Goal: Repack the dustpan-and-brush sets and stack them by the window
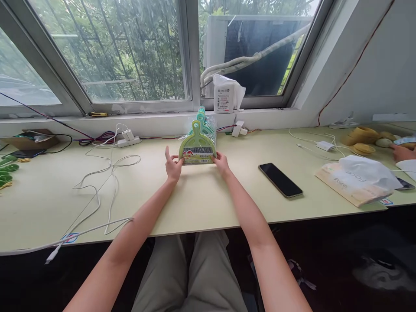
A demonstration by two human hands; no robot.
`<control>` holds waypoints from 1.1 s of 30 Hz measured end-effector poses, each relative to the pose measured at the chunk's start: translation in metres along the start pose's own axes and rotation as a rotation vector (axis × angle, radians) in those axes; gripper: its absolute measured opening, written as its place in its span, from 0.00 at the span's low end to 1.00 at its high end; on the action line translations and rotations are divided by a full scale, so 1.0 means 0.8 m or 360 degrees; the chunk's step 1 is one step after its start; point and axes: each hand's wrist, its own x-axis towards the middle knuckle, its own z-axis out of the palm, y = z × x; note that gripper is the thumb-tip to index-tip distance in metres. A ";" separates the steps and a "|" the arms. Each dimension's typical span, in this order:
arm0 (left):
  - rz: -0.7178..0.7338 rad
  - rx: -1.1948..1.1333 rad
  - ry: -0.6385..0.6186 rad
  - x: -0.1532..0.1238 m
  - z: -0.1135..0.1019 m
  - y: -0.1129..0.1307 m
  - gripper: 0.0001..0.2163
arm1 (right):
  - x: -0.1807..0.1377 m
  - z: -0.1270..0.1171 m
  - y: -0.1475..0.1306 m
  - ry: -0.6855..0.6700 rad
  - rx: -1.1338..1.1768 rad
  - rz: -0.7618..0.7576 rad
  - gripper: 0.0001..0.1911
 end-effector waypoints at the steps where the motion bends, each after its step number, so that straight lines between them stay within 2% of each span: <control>1: -0.0036 0.0073 -0.0026 0.002 0.000 -0.002 0.30 | 0.002 -0.002 0.004 -0.0009 -0.0028 -0.0027 0.18; 4: -0.0096 0.0265 -0.0140 0.006 0.003 -0.007 0.14 | 0.012 -0.010 0.017 0.0022 -0.0188 -0.0091 0.18; 6: -0.0044 0.0340 -0.0175 0.006 0.008 -0.008 0.11 | 0.021 -0.019 0.025 0.0072 -0.0327 -0.0138 0.16; 12: 0.0289 0.0491 -0.0315 0.016 0.041 0.000 0.08 | 0.051 -0.044 0.034 0.0309 -0.0670 -0.0237 0.13; 15: 0.0370 0.0621 -0.0308 0.037 0.061 0.001 0.07 | 0.068 -0.046 0.034 0.0450 -0.0925 -0.0193 0.12; 18: 0.0432 0.0659 -0.0280 0.062 0.076 -0.004 0.07 | 0.085 -0.041 0.033 0.0504 -0.1090 -0.0219 0.13; 21: 0.0395 0.0617 -0.0240 0.086 0.085 -0.015 0.07 | 0.100 -0.030 0.031 0.0494 -0.1284 -0.0290 0.14; 26: 0.0230 0.0556 -0.0020 0.122 0.088 -0.034 0.07 | 0.115 -0.001 0.029 0.0473 -0.1903 -0.0486 0.12; 29: 0.0110 0.0455 -0.0064 0.140 0.091 -0.043 0.09 | 0.121 0.009 0.031 0.0416 -0.2111 -0.0512 0.12; 33: 0.0123 0.0343 -0.0128 0.153 0.097 -0.051 0.12 | 0.127 0.006 0.034 0.0394 -0.2197 -0.0523 0.16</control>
